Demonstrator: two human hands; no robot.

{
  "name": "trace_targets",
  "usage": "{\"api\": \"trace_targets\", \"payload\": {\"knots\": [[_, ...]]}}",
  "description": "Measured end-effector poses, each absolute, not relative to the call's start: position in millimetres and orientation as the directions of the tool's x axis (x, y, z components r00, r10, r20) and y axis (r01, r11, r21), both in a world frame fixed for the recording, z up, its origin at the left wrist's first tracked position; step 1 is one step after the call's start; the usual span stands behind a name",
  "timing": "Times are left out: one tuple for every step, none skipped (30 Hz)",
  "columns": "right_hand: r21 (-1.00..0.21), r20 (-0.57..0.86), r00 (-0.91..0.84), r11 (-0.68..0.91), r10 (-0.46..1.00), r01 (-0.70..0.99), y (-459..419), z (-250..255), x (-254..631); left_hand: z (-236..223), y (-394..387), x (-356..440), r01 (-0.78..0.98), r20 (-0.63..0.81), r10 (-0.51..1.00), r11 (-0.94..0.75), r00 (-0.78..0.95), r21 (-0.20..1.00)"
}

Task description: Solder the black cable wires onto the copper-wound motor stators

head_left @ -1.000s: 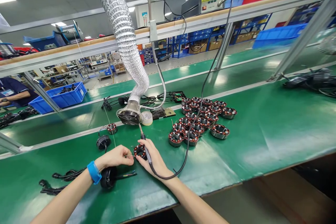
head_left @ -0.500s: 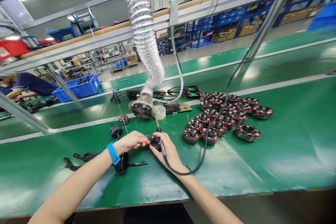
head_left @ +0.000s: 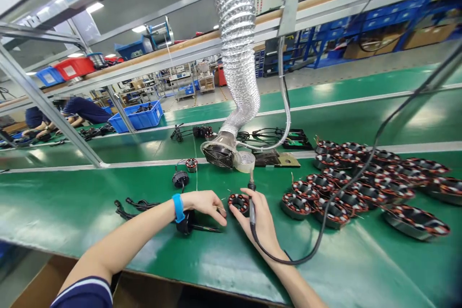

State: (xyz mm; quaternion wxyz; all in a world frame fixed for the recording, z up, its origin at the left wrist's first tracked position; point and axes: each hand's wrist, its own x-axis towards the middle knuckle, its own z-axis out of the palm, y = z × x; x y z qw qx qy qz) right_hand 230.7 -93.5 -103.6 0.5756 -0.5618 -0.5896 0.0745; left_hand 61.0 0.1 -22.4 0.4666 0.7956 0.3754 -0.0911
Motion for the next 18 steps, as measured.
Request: {"api": "trace_targets", "payload": {"knots": [[-0.728,0.606,0.307,0.355,0.734,0.586,-92.9,-104.4,232.6,-26.1,1.0,64.9,0.679,-0.488,0.517,-0.285,0.704,0.677],[-0.727,0.611,0.322,0.351,0.723,0.59,-92.2,-105.4,234.4,-30.3,1.8,68.6,0.665,-0.479,0.516,-0.269,0.71,0.696],[-0.732,0.61,0.338,0.347,0.717,0.586,-91.7,-106.6,236.0,-34.8,2.3,71.9,0.648,-0.477,0.506,-0.241,0.719,0.722],[-0.743,0.602,0.352,0.341,0.717,0.576,-91.2,-108.0,237.5,-39.2,2.4,74.6,0.632,-0.483,0.486,-0.203,0.728,0.748],[-0.756,0.59,0.363,0.336,0.721,0.562,-90.8,-109.4,238.6,-43.0,1.9,76.6,0.623,-0.498,0.464,-0.162,0.732,0.765],[-0.767,0.58,0.37,0.332,0.726,0.549,-90.5,-110.7,239.3,-46.1,0.7,77.9,0.623,-0.518,0.446,-0.122,0.73,0.773],[-0.773,0.573,0.369,0.332,0.732,0.541,-90.4,-111.9,239.7,-48.2,-1.1,78.6,0.628,-0.538,0.435,-0.086,0.722,0.773],[-0.775,0.569,0.362,0.334,0.738,0.537,-90.3,-112.9,239.7,-49.2,-3.3,78.7,0.633,-0.554,0.434,-0.051,0.71,0.772],[-0.773,0.569,0.355,0.337,0.741,0.537,-90.5,-113.6,239.5,-49.2,-5.7,78.2,0.635,-0.564,0.443,-0.017,0.697,0.772],[-0.772,0.571,0.349,0.34,0.743,0.537,-90.9,-114.0,239.2,-48.4,-7.9,77.2,0.63,-0.565,0.457,0.013,0.687,0.776],[-0.77,0.574,0.345,0.345,0.743,0.537,-91.4,-114.2,238.8,-46.9,-9.8,75.9,0.62,-0.561,0.475,0.039,0.678,0.783],[-0.77,0.575,0.342,0.35,0.743,0.534,-92.1,-114.2,238.5,-45.1,-11.0,74.2,0.606,-0.551,0.495,0.06,0.672,0.793],[-0.77,0.575,0.336,0.354,0.746,0.531,-92.9,-114.0,238.3,-43.2,-11.4,72.2,0.59,-0.538,0.518,0.077,0.665,0.804],[-0.769,0.574,0.325,0.359,0.751,0.53,-93.7,-113.9,238.2,-41.3,-11.2,70.0,0.574,-0.527,0.541,0.095,0.656,0.813],[-0.765,0.574,0.307,0.363,0.759,0.531,-94.5,-113.7,238.4,-39.7,-10.3,67.7,0.556,-0.518,0.563,0.12,0.644,0.822],[-0.759,0.573,0.286,0.367,0.768,0.537,-95.1,-113.6,238.8,-38.4,-8.9,65.4,0.536,-0.514,0.583,0.152,0.63,0.83],[-0.752,0.573,0.266,0.368,0.775,0.547,-95.6,-113.5,239.2,-37.5,-7.5,63.5,0.515,-0.514,0.597,0.19,0.615,0.836],[-0.743,0.573,0.247,0.368,0.782,0.559,-95.8,-113.3,239.6,-37.0,-6.2,61.9,0.492,-0.515,0.605,0.224,0.606,0.842]]}}
